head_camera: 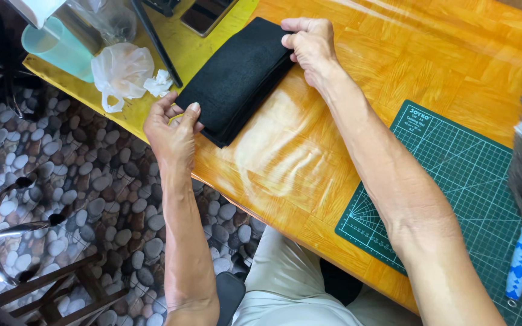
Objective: The person brushes a piece of black fabric with a feather duster, then uses a ruler and a utility knife to cut the fabric on a green cutting mat.
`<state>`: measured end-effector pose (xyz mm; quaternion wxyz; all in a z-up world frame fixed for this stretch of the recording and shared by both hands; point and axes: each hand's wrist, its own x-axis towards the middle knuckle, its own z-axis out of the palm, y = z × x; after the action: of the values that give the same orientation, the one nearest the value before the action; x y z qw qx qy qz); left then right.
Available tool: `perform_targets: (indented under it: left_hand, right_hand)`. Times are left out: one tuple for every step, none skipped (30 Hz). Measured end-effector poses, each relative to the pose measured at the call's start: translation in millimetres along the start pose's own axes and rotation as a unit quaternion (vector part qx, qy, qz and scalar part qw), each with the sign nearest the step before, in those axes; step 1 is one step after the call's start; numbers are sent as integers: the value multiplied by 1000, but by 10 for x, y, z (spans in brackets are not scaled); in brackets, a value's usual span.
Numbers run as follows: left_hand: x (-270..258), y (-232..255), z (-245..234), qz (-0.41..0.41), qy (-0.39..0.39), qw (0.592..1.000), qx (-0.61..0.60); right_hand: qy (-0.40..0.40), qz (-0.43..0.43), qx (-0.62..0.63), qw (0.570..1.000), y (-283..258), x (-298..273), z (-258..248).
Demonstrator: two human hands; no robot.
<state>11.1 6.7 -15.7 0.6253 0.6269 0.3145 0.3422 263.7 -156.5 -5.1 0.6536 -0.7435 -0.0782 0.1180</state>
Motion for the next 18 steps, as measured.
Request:
perform_targets:
  left_hand:
    - [27, -31, 5, 0, -1, 1000, 0]
    - [34, -74, -1, -14, -1, 1000, 0]
    - [40, -118, -7, -28, -1, 1000, 0]
    - [34, -111, 8, -30, -3, 1000, 0]
    - [27, -104, 21, -33, -2, 999, 11]
    - [5, -101, 20, -38, 0, 999, 23]
    - [-16, -109, 11, -42, -2, 999, 24]
    - [-23, -107, 13, -47, 0, 998, 37]
    - [-32, -101, 11, -52, 2, 997, 50]
    - [-45, -86, 17, -52, 2, 997, 49]
    - [-59, -71, 17, -57, 8, 996, 73]
    - [-81, -60, 16, -63, 15, 993, 97]
    - [-51, -117, 31, -65, 17, 993, 95]
    - [-29, -173, 19, -62, 8, 995, 81]
    - [-5, -226, 0, -60, -2, 996, 68]
    - [-2, -262, 19, -58, 7, 996, 65]
    - [4, -295, 33, -57, -4, 997, 44]
    - [11, -317, 4, -55, -10, 998, 24]
  right_hand:
    - [0, 0, 0, 1000, 14, 23, 11]
    - [-5, -10, -11, 1000, 50, 26, 20]
    - [-10, -21, -22, 999, 88, 28, 29]
    - [-8, -19, -23, 1000, 135, 67, 34]
    - [-1, -75, -81, 994, 183, 105, 39]
    - [5, -129, -140, 982, 247, 124, 48]
    - [6, -125, -141, 982, 273, 98, 47]
    - [0, -135, -178, 975, 274, 91, 46]
    - [-6, -144, -215, 966, 273, 79, 48]
    - [-7, -145, -216, 966, 276, 71, 20]
    - [-21, -179, -230, 956, 279, 59, -4]
    - [-36, -213, -246, 945, 281, 47, -27]
    - [-38, -213, -247, 944, 272, 14, -71]
    - [-35, -206, -237, 949, 255, -19, -80]
    - [-32, -198, -227, 953, 235, -55, -83]
    - [-39, -203, -227, 952, 250, -66, -105]
    - [-34, -221, -221, 949, 262, -77, -122]
    - [-34, -240, -213, 946, 267, -92, -90]
